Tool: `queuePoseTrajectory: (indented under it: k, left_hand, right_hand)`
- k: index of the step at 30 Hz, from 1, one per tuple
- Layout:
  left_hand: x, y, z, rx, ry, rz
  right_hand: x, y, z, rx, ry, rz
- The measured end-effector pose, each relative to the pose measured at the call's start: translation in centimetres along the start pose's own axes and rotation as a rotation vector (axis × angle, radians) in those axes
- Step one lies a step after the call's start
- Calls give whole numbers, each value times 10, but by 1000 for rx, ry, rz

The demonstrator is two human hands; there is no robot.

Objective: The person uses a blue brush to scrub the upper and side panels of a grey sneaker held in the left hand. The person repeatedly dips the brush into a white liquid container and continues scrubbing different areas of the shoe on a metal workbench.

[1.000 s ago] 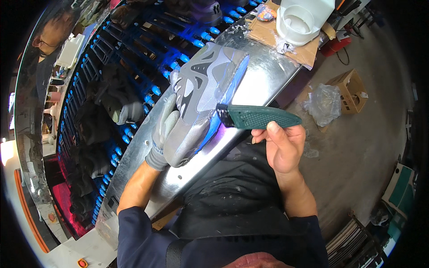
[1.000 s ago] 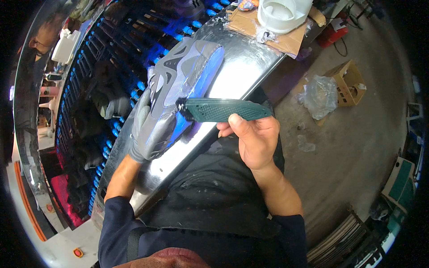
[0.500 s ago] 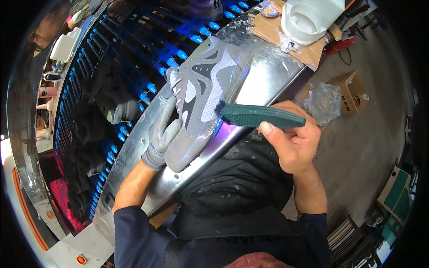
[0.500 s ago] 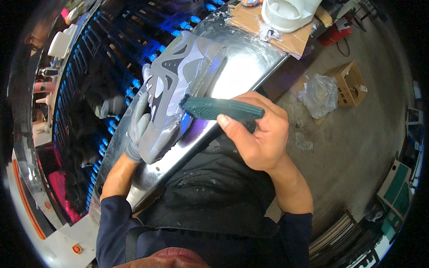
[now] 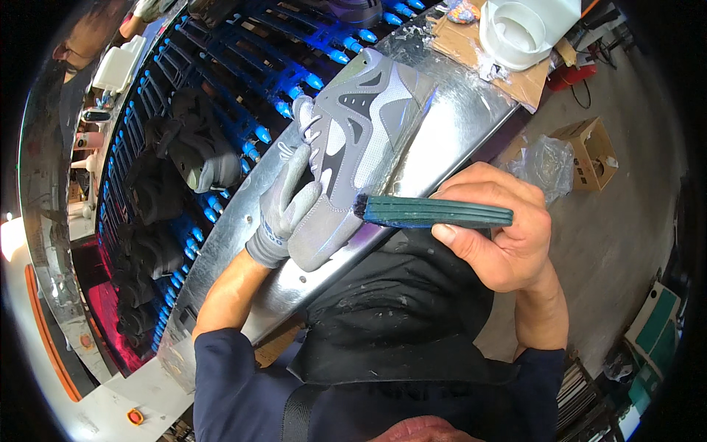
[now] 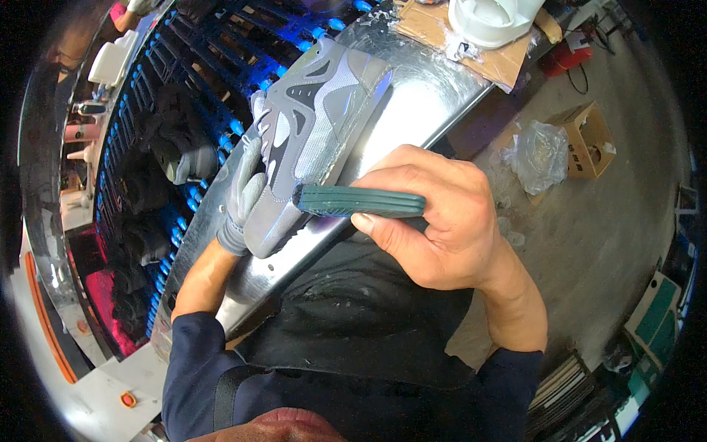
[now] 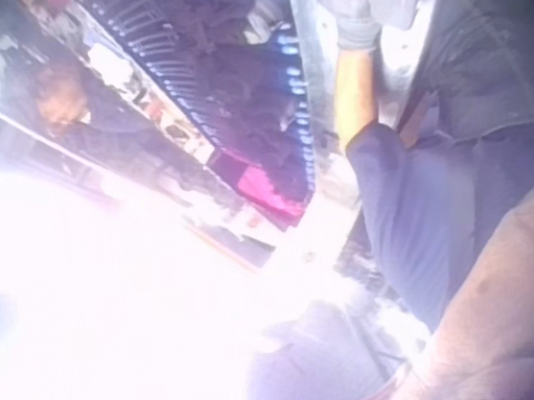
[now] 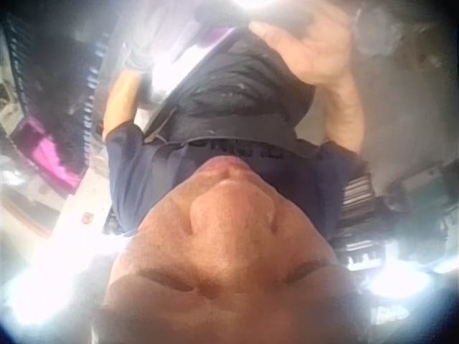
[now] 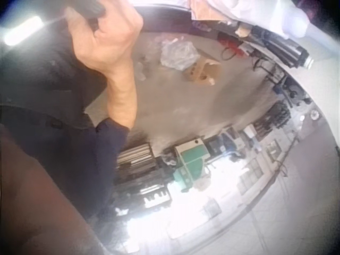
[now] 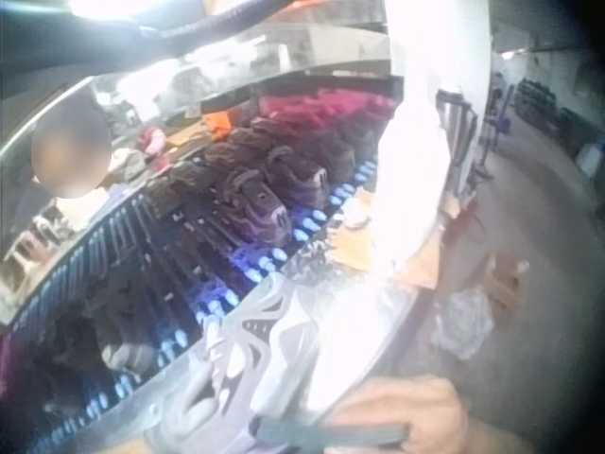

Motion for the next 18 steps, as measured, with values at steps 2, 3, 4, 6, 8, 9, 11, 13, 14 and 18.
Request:
queuePoseTrajectory:
  k: [2,3,4,6,8,9,11,13,14,18]
  left_hand:
    - [-16,2,6,-10,172,-106]
    - [-22,4,8,4,180,-117]
    - [-27,6,11,16,189,-126]
    - [-23,9,6,84,95,-62]
    - [-4,9,-2,169,-89,136]
    - [11,9,-6,218,-202,275]
    - [41,10,-10,338,-426,558]
    - [67,1,-7,377,-537,662]
    - [85,-9,-8,342,-531,631]
    - [111,-25,-11,279,-335,614]
  right_hand:
    - [-7,0,4,0,17,-8]
    - [-9,1,6,-5,26,-12]
    - [-12,3,9,-19,60,-38]
    - [-14,4,9,-22,59,-55]
    - [-9,5,5,7,104,-60]
    - [0,4,-2,27,104,-39]
    - [15,3,-22,103,122,49]
    - [37,21,-37,252,-107,173]
    - [43,33,-39,381,-310,209]
    - [52,47,-20,564,-674,110]
Point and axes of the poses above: each hand's wrist, its own y-axis away from the middle knuckle, its own z-axis out of the palm, x = y × z, the point moved 9 cm from there along -y, towards the middle knuckle, and after that the axes turned 4 degrees about -y, right-handed, at the moved point
